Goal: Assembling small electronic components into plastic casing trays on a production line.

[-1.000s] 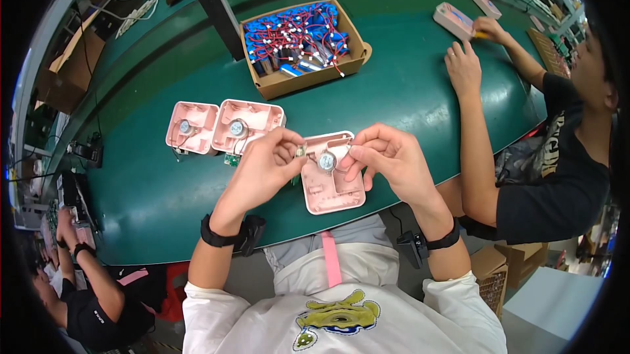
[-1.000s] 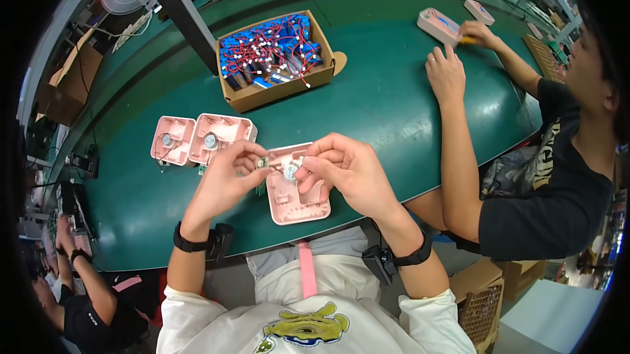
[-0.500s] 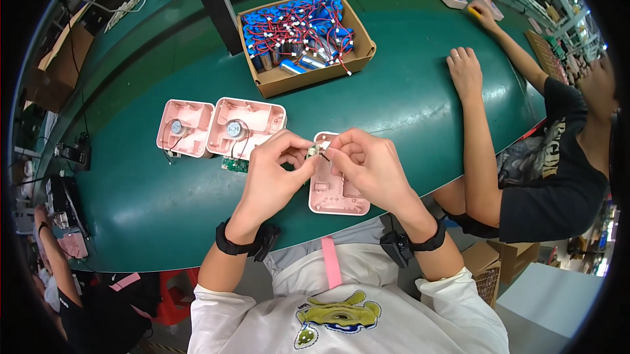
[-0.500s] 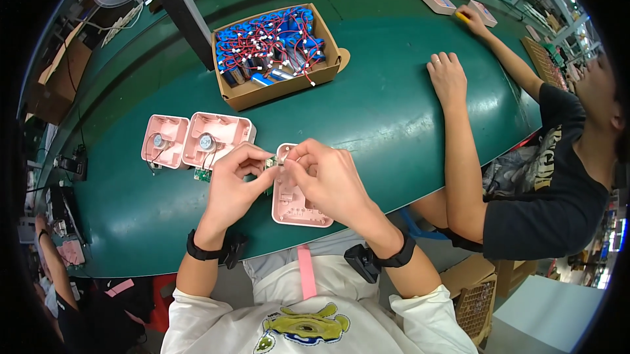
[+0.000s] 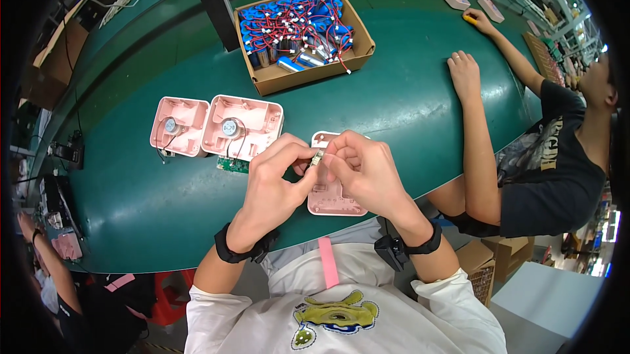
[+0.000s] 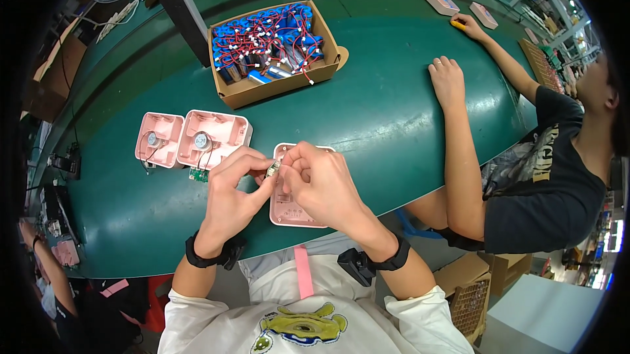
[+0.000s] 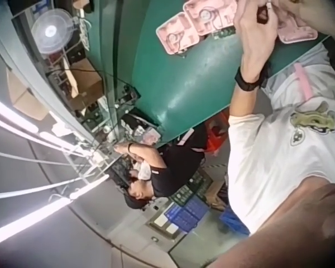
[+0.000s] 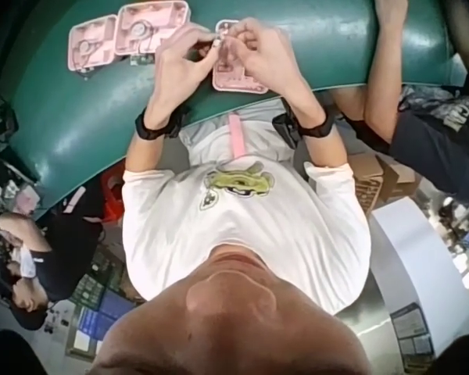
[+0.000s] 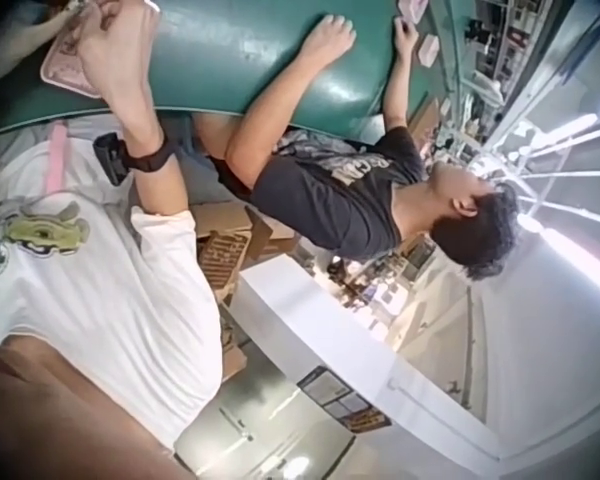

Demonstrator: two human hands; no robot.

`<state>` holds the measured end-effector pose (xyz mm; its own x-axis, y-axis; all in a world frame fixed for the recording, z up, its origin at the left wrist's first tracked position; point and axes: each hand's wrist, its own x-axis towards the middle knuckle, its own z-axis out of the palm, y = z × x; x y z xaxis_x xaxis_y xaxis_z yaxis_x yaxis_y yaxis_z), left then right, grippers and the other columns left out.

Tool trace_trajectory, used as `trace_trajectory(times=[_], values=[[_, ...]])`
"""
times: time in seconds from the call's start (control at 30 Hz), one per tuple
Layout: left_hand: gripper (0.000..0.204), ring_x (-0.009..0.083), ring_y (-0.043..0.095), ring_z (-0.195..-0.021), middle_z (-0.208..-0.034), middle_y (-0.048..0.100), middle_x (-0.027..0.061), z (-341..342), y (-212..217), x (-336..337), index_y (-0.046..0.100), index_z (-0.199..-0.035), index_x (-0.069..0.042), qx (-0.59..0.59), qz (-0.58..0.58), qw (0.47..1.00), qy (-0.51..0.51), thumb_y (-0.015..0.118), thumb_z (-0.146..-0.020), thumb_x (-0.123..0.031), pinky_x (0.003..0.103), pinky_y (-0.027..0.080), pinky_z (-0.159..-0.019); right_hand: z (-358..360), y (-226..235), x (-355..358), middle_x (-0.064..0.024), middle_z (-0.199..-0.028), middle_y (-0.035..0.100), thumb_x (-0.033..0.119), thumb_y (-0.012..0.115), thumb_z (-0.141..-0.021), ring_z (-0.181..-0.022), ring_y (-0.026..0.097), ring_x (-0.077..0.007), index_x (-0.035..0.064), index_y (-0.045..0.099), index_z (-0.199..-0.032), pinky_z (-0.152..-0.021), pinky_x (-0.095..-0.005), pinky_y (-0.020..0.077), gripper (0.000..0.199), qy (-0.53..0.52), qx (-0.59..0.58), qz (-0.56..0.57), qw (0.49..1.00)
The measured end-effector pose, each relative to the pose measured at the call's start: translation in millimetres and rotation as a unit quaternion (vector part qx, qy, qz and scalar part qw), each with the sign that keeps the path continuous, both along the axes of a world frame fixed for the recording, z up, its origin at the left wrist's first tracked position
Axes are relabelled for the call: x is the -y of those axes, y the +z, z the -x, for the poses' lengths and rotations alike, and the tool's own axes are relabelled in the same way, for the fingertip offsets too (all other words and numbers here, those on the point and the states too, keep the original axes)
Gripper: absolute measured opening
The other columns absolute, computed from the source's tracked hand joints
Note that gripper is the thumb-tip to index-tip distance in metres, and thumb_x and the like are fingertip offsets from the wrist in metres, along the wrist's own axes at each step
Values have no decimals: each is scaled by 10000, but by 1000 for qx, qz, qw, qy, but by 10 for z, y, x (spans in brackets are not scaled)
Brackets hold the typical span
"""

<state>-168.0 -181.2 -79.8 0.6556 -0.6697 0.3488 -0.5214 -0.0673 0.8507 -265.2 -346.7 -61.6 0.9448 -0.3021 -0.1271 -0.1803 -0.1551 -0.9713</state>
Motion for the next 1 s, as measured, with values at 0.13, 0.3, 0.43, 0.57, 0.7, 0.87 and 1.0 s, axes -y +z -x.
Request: trace_trajectory(times=[0.13,0.3,0.43,0.57,0.7,0.87,1.0], values=[[166,150,650,-762,-927,700,97,-18,-3,3,702,-962,58,-9,10,1000,-16,795,-824,52,280,542,-689,-12,-9,-7,-86,-786,713,-24,621,-992,-705,684,-92,-71,634,-981,-569,-264,521,50,4,2,13,1000],[162,147,652,-776,-943,698,90,-44,6,10,700,-972,61,-6,7,1000,-28,791,-838,46,281,544,-699,-54,23,-23,-109,-756,706,-24,641,-968,-653,660,-98,-63,638,-987,-567,-286,509,44,-15,-24,51,998],[160,137,649,-790,-951,684,78,-41,-21,-32,697,-996,59,-66,-6,998,-4,784,-866,24,272,541,-708,-123,151,134,-132,-756,713,0,679,-939,-619,661,-158,-42,670,-1049,-595,-326,523,118,83,11,178,981],[168,144,638,-733,-914,647,87,-18,-10,-39,689,-1041,55,-74,-17,997,-21,760,-893,18,282,532,-665,-307,395,619,-129,-801,714,34,724,-902,-670,681,-253,22,713,-1119,-664,-381,551,218,33,34,367,929],[216,139,623,-735,-913,625,74,-23,-9,-65,663,-1092,48,-111,-51,992,-31,756,-905,-6,279,532,-683,-709,455,980,-118,-879,722,31,741,-879,-757,691,-315,76,757,-1089,-729,-416,569,216,-36,78,539,838],[224,82,622,-788,-917,645,42,-74,-65,-66,640,-1087,44,-129,-52,989,-46,773,-915,-13,242,522,-692,-989,132,1185,-115,-932,708,10,740,-867,-805,696,-326,86,760,-1082,-778,-415,580,228,64,231,547,802],[228,79,615,-775,-917,644,45,-86,-85,-81,639,-1097,51,-157,-47,985,-55,771,-927,-25,246,523,-686,-1090,78,1219,-105,-980,736,9,728,-905,-818,727,-256,48,740,-1123,-754,-367,588,222,62,285,446,846]])
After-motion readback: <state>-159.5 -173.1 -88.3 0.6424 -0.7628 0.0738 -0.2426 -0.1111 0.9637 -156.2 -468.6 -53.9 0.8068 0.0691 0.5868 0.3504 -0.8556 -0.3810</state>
